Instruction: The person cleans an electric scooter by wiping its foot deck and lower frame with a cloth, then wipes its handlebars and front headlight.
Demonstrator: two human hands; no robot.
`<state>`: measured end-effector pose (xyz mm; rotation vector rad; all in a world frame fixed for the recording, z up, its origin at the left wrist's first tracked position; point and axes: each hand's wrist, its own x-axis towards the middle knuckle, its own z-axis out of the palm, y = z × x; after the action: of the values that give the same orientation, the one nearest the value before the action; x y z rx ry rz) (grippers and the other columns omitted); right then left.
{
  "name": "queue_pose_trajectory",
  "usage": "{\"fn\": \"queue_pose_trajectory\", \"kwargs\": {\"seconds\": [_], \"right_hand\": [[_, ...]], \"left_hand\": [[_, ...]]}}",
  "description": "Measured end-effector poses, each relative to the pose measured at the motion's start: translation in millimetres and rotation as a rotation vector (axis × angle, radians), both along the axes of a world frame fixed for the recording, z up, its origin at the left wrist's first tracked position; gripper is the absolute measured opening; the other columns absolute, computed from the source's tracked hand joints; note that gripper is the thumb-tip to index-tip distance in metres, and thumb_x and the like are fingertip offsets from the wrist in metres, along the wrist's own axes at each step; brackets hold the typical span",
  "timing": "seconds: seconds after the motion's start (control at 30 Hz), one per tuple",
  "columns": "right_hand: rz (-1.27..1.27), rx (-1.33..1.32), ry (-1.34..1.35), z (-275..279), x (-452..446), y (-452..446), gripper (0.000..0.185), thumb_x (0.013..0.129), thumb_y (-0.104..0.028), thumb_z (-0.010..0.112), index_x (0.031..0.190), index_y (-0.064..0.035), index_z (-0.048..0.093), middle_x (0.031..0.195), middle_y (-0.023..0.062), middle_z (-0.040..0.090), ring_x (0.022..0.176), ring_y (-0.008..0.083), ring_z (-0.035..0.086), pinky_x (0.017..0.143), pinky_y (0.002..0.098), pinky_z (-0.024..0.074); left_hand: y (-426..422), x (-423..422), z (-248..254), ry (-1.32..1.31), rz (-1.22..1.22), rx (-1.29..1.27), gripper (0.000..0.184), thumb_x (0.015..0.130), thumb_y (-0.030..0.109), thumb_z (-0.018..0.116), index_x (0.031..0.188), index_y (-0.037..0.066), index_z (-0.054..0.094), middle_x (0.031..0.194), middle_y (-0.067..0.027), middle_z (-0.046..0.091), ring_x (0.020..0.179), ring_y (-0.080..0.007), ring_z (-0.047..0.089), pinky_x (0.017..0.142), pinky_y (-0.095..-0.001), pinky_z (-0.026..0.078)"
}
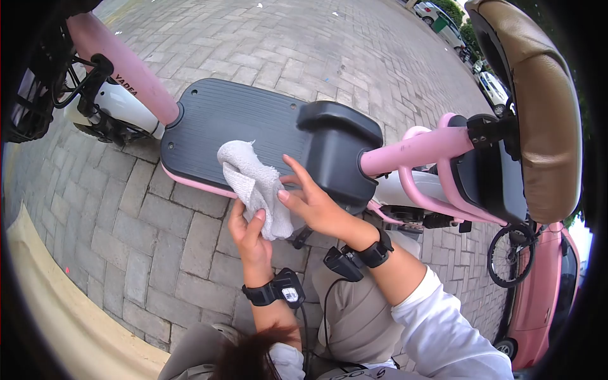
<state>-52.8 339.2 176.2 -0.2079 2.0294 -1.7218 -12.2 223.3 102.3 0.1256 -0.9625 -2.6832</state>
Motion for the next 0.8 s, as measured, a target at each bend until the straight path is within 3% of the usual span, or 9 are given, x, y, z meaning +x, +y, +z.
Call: {"fn": "queue_pose_trajectory", "kwargs": {"seconds": [0.03, 0.1, 0.13, 0.3, 0.37, 0.53, 0.6, 0.7, 0.8], "right_hand": [[-0.019, -0.015, 0.001, -5, -2, 3, 0.069, 0.081, -0.026, 0.060, 0.134, -0.0062, 0.021, 0.123, 0.0142, 0.037, 0.107, 0.0222, 0.044, 0.089, 0.0339, 0.0362], [-0.007, 0.132, 0.512, -16, -6, 7, 0.071, 0.078, -0.027, 0.063, 0.133, -0.0062, 0.023, 0.122, 0.0141, 0.039, 0.103, 0.0211, 0.047, 0.088, 0.0307, 0.0363], [-0.159, 0.043, 0.489, -16, -9, 9, 0.060, 0.075, -0.024, 0.066, 0.125, -0.0047, 0.039, 0.110, 0.0123, 0.047, 0.094, 0.0189, 0.051, 0.082, 0.0283, 0.0390], [-0.365, 0.267, 0.653, 4, -26, 35, 0.028, 0.070, -0.011, 0.066, 0.095, -0.0038, 0.058, 0.087, 0.0134, 0.048, 0.078, 0.0297, 0.051, 0.067, 0.0346, 0.0417], [-0.477, 0.448, 0.966, 5, -33, 50, 0.030, 0.066, -0.004, 0.065, 0.096, -0.0046, 0.058, 0.092, 0.0146, 0.047, 0.079, 0.0317, 0.051, 0.067, 0.0355, 0.0425], [-0.645, 0.705, 1.124, 14, -39, 62, 0.036, 0.064, 0.000, 0.064, 0.098, -0.0078, 0.058, 0.097, 0.0153, 0.046, 0.081, 0.0322, 0.051, 0.068, 0.0372, 0.0419], [-0.595, 0.762, 1.118, 6, -43, 62, 0.044, 0.063, 0.000, 0.063, 0.105, -0.0088, 0.055, 0.099, 0.0157, 0.046, 0.085, 0.0317, 0.049, 0.070, 0.0384, 0.0402], [-0.510, 0.961, 1.059, 2, -46, 56, 0.047, 0.065, -0.002, 0.063, 0.111, -0.0102, 0.053, 0.102, 0.0166, 0.045, 0.088, 0.0325, 0.047, 0.074, 0.0377, 0.0398], [-0.523, 0.965, 1.011, -8, -49, 49, 0.051, 0.064, -0.002, 0.062, 0.113, -0.0112, 0.052, 0.105, 0.0176, 0.044, 0.090, 0.0327, 0.045, 0.076, 0.0383, 0.0393]], "left_hand": [[5, -4, 4, 0.001, -0.019, -0.015, 0.048, 0.074, 0.004, 0.050, 0.119, -0.008, 0.038, 0.113, -0.0149, 0.048, 0.102, -0.0214, 0.049, 0.089, -0.0314, 0.037], [23, -15, 16, 0.037, -0.030, 0.076, 0.042, 0.081, 0.013, 0.047, 0.118, -0.005, 0.036, 0.113, -0.0167, 0.047, 0.104, -0.0240, 0.048, 0.091, -0.0349, 0.038], [29, -23, 19, 0.059, -0.086, 0.102, 0.042, 0.085, 0.016, 0.043, 0.121, -0.004, 0.034, 0.115, -0.0152, 0.045, 0.106, -0.0226, 0.046, 0.092, -0.0353, 0.037], [48, -58, 27, 0.086, -0.297, 0.168, 0.042, 0.085, 0.007, 0.043, 0.124, -0.005, 0.033, 0.118, -0.0137, 0.044, 0.113, -0.0203, 0.041, 0.095, -0.0337, 0.034], [42, -68, 13, 0.070, -0.239, -0.583, 0.036, 0.082, 0.000, 0.045, 0.118, -0.005, 0.043, 0.116, -0.0120, 0.045, 0.110, -0.0199, 0.044, 0.091, -0.0298, 0.038], [13, -97, 3, 0.067, -0.106, -0.790, 0.020, 0.072, -0.011, 0.046, 0.087, -0.005, 0.058, 0.092, -0.0090, 0.055, 0.088, -0.0188, 0.054, 0.077, -0.0261, 0.043], [-2, -94, -7, 0.556, 0.040, -1.625, 0.016, 0.062, -0.009, 0.051, 0.076, -0.003, 0.057, 0.082, -0.0099, 0.052, 0.078, -0.0239, 0.052, 0.068, -0.0315, 0.044], [-17, -75, -1, 0.874, -0.186, -1.748, 0.018, 0.054, -0.005, 0.054, 0.071, -0.001, 0.056, 0.076, -0.0109, 0.049, 0.076, -0.0280, 0.050, 0.064, -0.0362, 0.043], [-28, -76, 20, 0.831, -0.118, -1.742, 0.021, 0.055, -0.005, 0.053, 0.075, -0.001, 0.057, 0.081, -0.0108, 0.051, 0.080, -0.0273, 0.050, 0.065, -0.0358, 0.042]]}}
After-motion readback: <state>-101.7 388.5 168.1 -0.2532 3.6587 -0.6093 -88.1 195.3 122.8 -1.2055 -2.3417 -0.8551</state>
